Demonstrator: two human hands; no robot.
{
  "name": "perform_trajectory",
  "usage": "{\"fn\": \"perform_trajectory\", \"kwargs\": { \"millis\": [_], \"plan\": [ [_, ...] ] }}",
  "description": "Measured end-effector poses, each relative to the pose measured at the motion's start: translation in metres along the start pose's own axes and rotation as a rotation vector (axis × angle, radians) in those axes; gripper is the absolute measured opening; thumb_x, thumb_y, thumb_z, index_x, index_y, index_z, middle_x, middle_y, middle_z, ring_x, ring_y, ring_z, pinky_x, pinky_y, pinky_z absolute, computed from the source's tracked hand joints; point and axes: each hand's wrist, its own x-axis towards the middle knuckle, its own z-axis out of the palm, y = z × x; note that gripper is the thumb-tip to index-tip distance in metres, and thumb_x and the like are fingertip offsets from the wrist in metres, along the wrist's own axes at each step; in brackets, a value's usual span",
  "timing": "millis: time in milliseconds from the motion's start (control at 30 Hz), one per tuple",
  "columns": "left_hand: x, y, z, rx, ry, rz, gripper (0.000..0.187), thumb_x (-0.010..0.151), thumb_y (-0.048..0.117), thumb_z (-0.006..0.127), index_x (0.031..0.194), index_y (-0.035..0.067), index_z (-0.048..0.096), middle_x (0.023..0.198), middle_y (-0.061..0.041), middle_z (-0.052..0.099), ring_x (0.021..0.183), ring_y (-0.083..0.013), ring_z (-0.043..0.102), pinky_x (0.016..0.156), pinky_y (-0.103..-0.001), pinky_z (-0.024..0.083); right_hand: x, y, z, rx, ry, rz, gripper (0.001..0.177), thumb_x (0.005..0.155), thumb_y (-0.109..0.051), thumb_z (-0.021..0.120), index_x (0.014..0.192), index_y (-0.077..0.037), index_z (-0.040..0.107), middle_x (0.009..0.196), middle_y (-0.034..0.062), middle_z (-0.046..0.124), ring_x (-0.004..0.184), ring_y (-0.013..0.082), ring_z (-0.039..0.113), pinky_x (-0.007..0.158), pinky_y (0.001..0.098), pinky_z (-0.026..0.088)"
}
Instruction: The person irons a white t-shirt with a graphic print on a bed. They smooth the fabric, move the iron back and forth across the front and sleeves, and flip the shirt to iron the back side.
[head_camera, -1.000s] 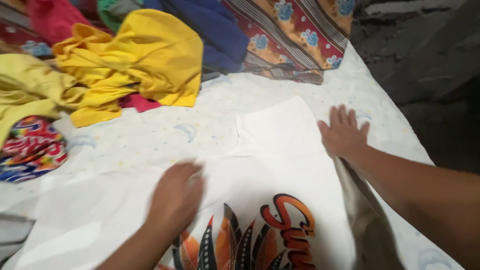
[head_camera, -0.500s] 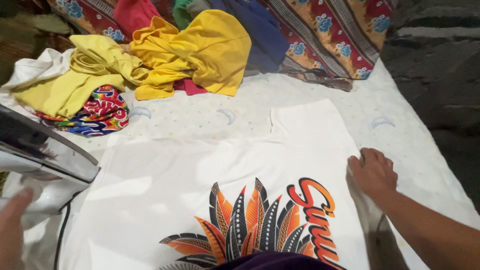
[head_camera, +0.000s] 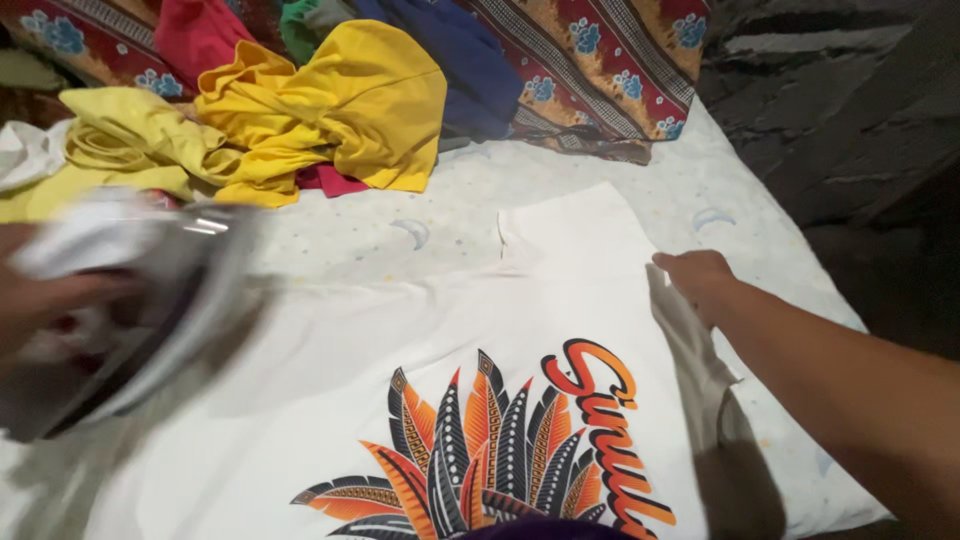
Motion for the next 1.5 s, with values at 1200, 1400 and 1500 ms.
{"fn": "perform_trajectory", "kwargs": {
  "millis": [1200, 1400, 1500],
  "plan": [
    [-0.043, 0.410, 0.074, -0.157, -0.132, 0.701, 0.055, 0.070, 0.043, 0.088, 0.109, 0.006, 0.075, 0.111, -0.018, 0.075, 0.102, -0.0325, 0.074, 0.090, -0.041, 0.058, 0.009, 0.032, -0.010, -0.039, -0.090, -0.273, 0.026, 0.088, -0.030, 0.074, 0.087, -0.004, 0.076, 0.085, 0.0117, 0.075, 0.080, 0.0226, 0.070, 0.075, 0.0370, 0.055],
    [-0.048, 0.433, 0.070, -0.190, -0.066, 0.746, 0.058, 0.068, 0.043, 0.090, 0.112, 0.008, 0.075, 0.115, -0.016, 0.074, 0.108, -0.0312, 0.071, 0.092, -0.042, 0.056, 0.018, 0.038, -0.008, -0.067, -0.086, -0.320, 0.029, 0.087, -0.032, 0.076, 0.088, -0.004, 0.077, 0.085, 0.0134, 0.076, 0.080, 0.0237, 0.070, 0.075, 0.0382, 0.054],
    [-0.037, 0.467, 0.065, -0.204, -0.040, 0.767, 0.061, 0.068, 0.043, 0.090, 0.116, 0.008, 0.074, 0.119, -0.014, 0.073, 0.110, -0.0291, 0.071, 0.094, -0.040, 0.056, 0.029, 0.044, -0.002, -0.105, -0.045, -0.394, 0.032, 0.082, -0.035, 0.080, 0.089, -0.004, 0.077, 0.085, 0.0142, 0.075, 0.079, 0.0237, 0.070, 0.076, 0.0377, 0.055]
  ]
}}
